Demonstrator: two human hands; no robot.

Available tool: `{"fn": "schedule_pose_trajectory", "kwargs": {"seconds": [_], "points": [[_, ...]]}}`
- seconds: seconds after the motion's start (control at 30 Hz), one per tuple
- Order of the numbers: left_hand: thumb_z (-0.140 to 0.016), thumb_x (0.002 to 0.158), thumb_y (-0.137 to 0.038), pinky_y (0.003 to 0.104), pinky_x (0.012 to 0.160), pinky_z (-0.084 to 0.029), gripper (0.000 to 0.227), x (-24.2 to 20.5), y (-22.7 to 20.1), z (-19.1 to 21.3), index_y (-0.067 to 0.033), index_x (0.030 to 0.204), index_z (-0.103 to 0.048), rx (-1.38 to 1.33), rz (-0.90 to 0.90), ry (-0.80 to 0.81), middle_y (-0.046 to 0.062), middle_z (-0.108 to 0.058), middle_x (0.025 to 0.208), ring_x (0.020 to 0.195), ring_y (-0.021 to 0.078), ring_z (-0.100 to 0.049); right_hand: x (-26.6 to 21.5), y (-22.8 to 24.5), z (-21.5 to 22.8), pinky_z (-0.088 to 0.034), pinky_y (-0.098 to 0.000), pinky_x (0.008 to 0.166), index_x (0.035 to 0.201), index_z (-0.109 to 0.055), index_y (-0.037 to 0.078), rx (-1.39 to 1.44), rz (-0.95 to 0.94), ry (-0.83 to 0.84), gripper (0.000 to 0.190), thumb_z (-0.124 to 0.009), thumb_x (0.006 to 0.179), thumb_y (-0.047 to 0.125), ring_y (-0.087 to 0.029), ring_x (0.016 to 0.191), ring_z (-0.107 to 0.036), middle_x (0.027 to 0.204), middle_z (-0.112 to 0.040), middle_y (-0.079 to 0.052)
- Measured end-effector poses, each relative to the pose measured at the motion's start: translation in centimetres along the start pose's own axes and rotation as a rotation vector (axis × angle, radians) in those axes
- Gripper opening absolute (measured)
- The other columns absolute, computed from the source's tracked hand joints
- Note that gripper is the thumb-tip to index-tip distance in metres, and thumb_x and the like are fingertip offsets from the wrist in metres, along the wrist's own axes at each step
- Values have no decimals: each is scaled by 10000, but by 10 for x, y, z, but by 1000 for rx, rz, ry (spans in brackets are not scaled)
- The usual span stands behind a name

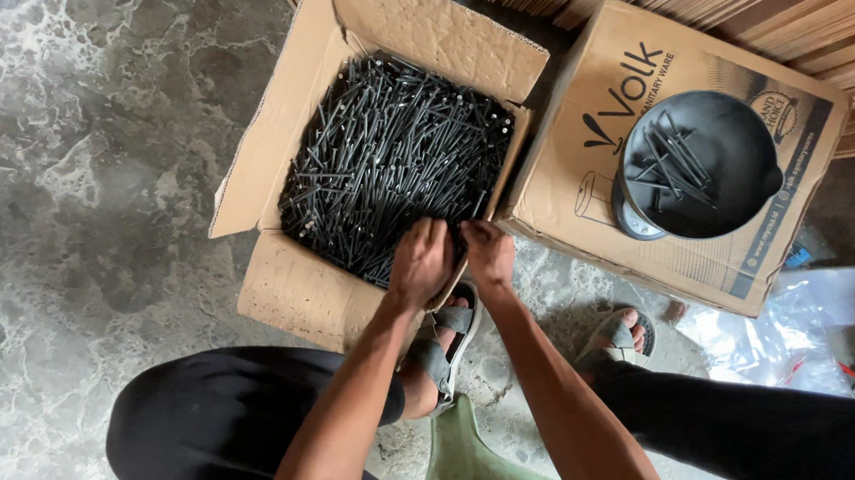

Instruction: The person picks up black cable ties from a cardboard box by hand and places them into a black bowl sitting on a scale.

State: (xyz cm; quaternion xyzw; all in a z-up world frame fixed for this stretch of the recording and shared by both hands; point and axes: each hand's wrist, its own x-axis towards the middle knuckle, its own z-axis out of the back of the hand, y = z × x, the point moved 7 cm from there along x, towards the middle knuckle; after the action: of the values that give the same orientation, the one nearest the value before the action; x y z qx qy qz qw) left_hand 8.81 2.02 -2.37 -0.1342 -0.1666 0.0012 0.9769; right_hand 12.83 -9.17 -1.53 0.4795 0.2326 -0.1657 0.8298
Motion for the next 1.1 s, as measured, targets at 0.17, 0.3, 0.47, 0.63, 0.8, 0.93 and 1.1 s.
{"fn": "schedule_pose_trajectory", "kwargs": {"seconds": [0.17,0.3,0.47,0.63,0.8,0.93,1.1], "points": [[-498,833,-87,271,589,-505,193,39,9,8,3,1000,-536,216,83,88,102,-521,878,793,213,-595,-31,-5,11,-512,-306,670,967,-682,156,74,-24,86,271,-686,737,300,-173,671,-663,732,-684,-68],[-439,856,-111,220,533,-462,113,48,16,-20,-56,840,-537,450,131,12,34,-485,770,668,139,-553,-44,-16,13,-497,-251,645,982,-665,127,128,-114,174,284,-693,734,261,-153,656,-670,764,-691,-59],[-442,820,-90,230,471,-423,115,52,14,-10,-102,729,-511,526,178,70,17,-469,699,608,128,-516,-50,-3,19,-516,-272,650,980,-664,92,120,-89,208,297,-703,726,241,-173,659,-681,796,-697,-86],[-462,828,-83,234,438,-410,162,50,28,-24,-101,668,-474,444,250,138,19,-447,647,558,123,-496,-42,-11,19,-524,-265,660,983,-656,92,168,-79,244,322,-723,720,266,-161,669,-680,825,-695,-86],[-520,843,-91,379,695,-500,150,60,9,16,42,911,-515,-138,435,406,157,-519,897,845,328,-579,-33,4,30,-544,-323,643,939,-678,92,173,40,188,218,-702,751,200,-217,683,-668,786,-682,-114],[-469,878,-161,462,729,-472,203,49,-9,22,26,871,-547,-542,519,359,206,-546,828,875,426,-575,-32,20,41,-548,-286,660,943,-666,54,407,9,138,202,-697,767,148,-165,655,-615,782,-655,-122],[-517,837,-192,411,698,-493,204,41,-32,29,-25,892,-620,-764,454,421,177,-603,810,840,355,-611,-26,10,54,-570,-309,637,972,-654,0,641,-27,58,264,-733,768,147,-164,643,-579,778,-593,-116]]}}
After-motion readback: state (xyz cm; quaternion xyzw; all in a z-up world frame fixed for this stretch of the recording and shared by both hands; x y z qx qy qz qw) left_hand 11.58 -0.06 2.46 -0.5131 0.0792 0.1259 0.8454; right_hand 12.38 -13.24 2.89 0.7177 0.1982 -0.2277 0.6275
